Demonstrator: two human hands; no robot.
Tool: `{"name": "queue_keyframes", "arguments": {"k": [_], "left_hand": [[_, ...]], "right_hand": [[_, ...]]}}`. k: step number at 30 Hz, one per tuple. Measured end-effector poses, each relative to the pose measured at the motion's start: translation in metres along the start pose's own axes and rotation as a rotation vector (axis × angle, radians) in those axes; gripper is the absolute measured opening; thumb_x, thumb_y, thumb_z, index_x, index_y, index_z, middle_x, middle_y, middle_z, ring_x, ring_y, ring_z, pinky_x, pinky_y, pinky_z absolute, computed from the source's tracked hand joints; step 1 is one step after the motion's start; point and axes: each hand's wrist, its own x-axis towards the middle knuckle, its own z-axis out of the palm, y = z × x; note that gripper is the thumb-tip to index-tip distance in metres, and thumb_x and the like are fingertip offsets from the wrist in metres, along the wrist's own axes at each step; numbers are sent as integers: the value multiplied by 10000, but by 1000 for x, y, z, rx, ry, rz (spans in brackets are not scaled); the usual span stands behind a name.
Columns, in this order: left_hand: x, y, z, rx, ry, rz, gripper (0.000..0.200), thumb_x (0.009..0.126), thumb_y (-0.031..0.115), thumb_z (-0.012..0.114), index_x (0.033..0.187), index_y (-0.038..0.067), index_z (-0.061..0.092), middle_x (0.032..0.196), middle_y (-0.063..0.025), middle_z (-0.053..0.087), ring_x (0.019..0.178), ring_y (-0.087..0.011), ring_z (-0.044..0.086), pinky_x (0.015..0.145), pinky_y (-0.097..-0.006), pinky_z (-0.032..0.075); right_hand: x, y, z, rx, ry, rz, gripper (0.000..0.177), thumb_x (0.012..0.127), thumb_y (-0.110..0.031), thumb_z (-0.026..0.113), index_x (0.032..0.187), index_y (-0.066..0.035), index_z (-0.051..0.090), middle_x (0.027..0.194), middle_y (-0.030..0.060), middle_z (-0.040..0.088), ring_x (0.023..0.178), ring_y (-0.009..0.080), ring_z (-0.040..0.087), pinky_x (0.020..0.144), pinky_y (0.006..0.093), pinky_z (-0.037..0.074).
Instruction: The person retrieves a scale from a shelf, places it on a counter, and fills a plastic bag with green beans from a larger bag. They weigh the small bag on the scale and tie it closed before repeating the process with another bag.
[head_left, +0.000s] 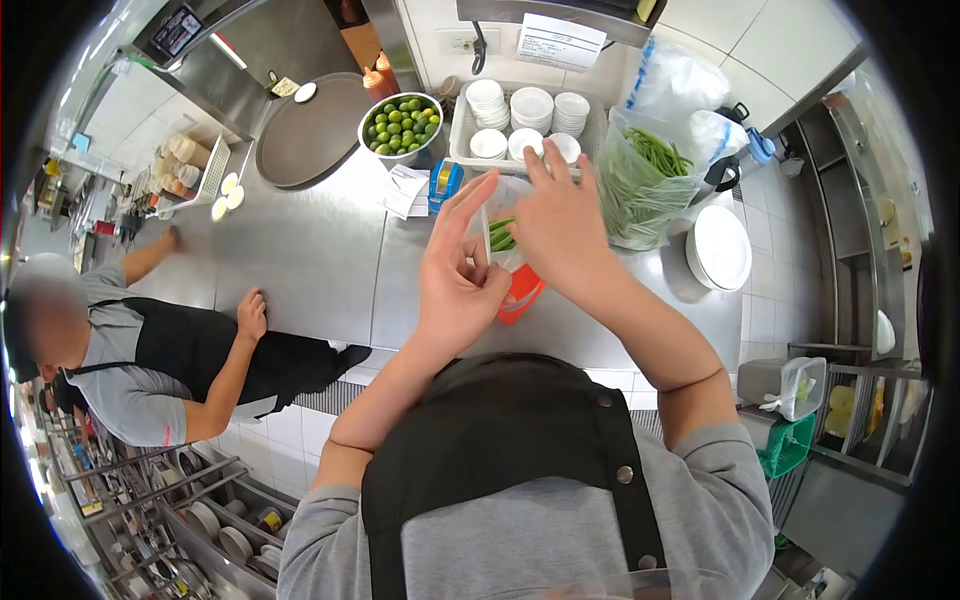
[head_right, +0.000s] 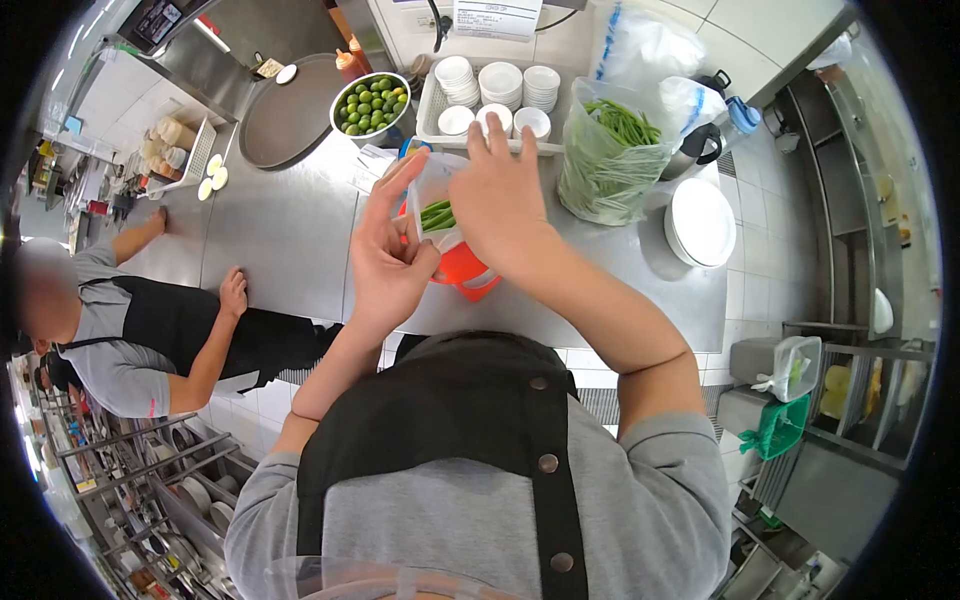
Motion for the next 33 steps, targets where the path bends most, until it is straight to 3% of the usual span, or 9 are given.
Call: {"name": "queue_keyframes", "arguments": {"k": [6,9,12,15,18,24,30,33], "left_hand": [[-1,-2,-8,35,59,9,827,688,-209,451,1484,16,435,1590,-70,389,672,-5,512,539,-179,363],[0,-2,-10,33,80,13,832,677,-199,464,1481,15,439,1576,-65,418,625,0,446,543,-177,352],[3,-7,-10,5,106,11,826,674,-195,469,1474,7,444,1570,-65,429,610,0,433,538,-178,362],[5,-6,-11,22,105,1,816,684,-194,468,1476,-4,436,1566,-65,433,607,-7,445,529,-181,390],[5,-8,-8,-23,113,-2,845,660,-185,495,1478,26,459,1531,-67,454,581,-9,424,500,-180,359],[5,-12,-8,-31,109,-7,875,644,-190,508,1485,47,468,1518,-64,456,576,-8,426,484,-175,343],[5,-12,-10,-66,112,-5,855,671,-209,498,1487,44,462,1549,-77,409,666,-10,533,501,-171,379],[6,-12,-11,-63,99,5,838,682,-211,490,1485,27,454,1568,-87,384,707,-15,565,510,-174,431]], "right_hand": [[8,-10,-10,316,206,-69,72,790,-112,703,803,-83,767,1406,156,567,1387,388,430,1149,664,217],[8,-9,-33,491,313,-157,39,776,-74,726,810,-54,731,1257,140,602,1260,356,519,1046,575,382],[4,-9,-41,745,157,-113,53,779,-47,711,823,-29,688,1065,130,605,1055,335,608,855,477,485],[-3,-16,-40,765,159,-107,70,785,-42,692,844,-16,667,925,137,587,884,346,639,724,427,509],[7,-9,-30,633,104,-94,97,765,-46,686,855,-10,681,863,156,598,829,360,650,728,455,518],[14,-11,-17,433,-68,-276,114,703,-63,696,785,16,689,879,206,632,820,388,672,706,461,535],[24,-11,-4,711,-105,-228,86,694,9,673,719,40,597,878,199,641,798,381,660,691,457,531],[25,-9,14,661,43,-301,137,726,-5,670,842,25,602,884,196,645,789,392,657,672,461,527]]}}
